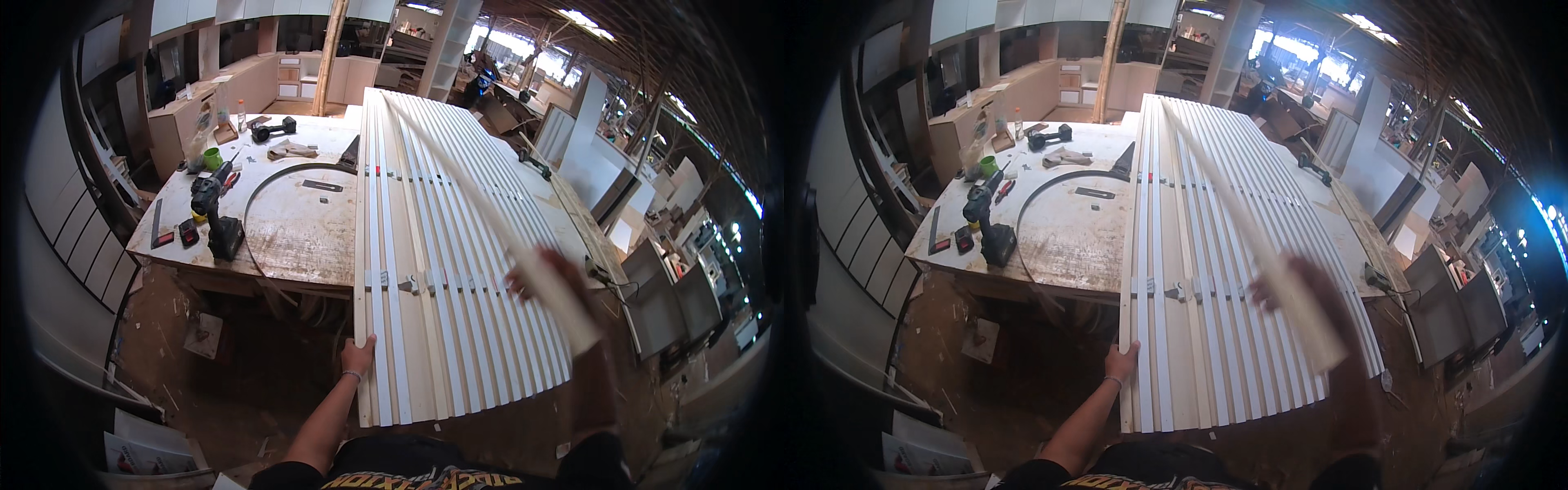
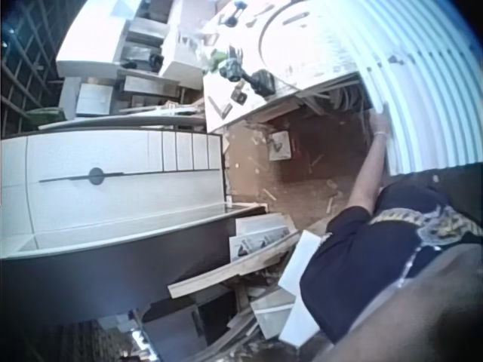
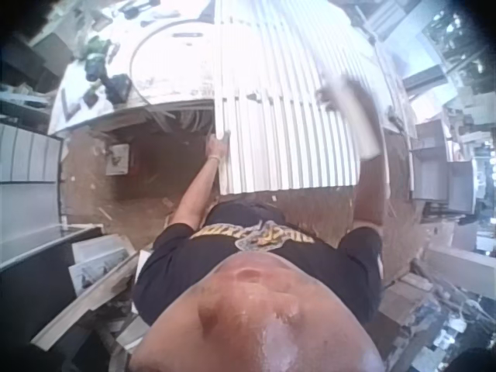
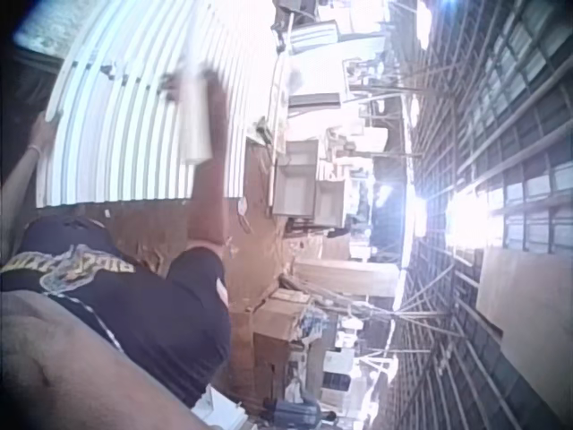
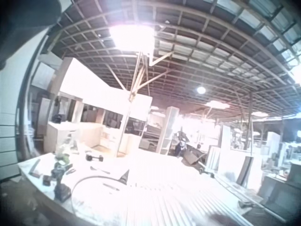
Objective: The person constructs a wooden slatted panel, using a pneumatic nail gun to secure slats, applying glue with a squeeze bottle, and trimming material with hand cutters.
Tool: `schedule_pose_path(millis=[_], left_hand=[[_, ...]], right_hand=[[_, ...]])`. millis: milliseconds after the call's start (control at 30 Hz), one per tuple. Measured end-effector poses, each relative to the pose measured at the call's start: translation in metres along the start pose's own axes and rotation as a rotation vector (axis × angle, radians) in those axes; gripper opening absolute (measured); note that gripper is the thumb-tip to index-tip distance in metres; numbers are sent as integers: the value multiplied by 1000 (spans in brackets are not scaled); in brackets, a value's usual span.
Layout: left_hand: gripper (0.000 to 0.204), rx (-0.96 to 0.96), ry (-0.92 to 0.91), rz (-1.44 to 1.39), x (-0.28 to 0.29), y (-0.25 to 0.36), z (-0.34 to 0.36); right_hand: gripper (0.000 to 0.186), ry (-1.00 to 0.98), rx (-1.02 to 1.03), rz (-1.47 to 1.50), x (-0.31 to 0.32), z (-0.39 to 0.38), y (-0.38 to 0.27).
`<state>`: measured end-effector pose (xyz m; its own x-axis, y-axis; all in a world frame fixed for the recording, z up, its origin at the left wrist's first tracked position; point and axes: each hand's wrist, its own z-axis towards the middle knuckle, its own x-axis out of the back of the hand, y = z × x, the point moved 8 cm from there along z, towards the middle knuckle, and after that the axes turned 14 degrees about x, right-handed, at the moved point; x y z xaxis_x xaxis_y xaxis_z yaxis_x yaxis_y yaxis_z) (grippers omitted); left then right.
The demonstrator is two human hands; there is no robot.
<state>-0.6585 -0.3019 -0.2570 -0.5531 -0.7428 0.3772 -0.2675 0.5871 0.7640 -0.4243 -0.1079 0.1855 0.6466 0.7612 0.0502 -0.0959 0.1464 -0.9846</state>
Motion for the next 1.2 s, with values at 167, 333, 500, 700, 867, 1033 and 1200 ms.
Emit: schedule_pose_path(millis=[167, 333, 500, 700, 867, 1033, 1200], left_hand=[[74, -11, -60, 33, -30, 19, -10], [71, -31, -13, 39, -11, 24, -2], [71, -35, -14, 34, -19, 15, 6], [69, -33, -11, 64, -22, 14, 2], [67, -22, -26, 52, -28, 21, -5], [68, -14, -13, 133, -18, 18, 2], [80, -904, 495, 359, -17, 91, -84]], right_hand=[[37, 73, -584, 810, -57, -87, 226], [34, 155, -430, 23, -74, -93, 215], [36, 190, -452, -131, -55, -133, 222], [37, 193, -514, -151, -48, -168, 190], [35, 226, -666, -333, -44, -247, 187], [36, 321, -483, -1079, -26, -270, 171], [39, 346, -551, -974, -32, -341, 211]])
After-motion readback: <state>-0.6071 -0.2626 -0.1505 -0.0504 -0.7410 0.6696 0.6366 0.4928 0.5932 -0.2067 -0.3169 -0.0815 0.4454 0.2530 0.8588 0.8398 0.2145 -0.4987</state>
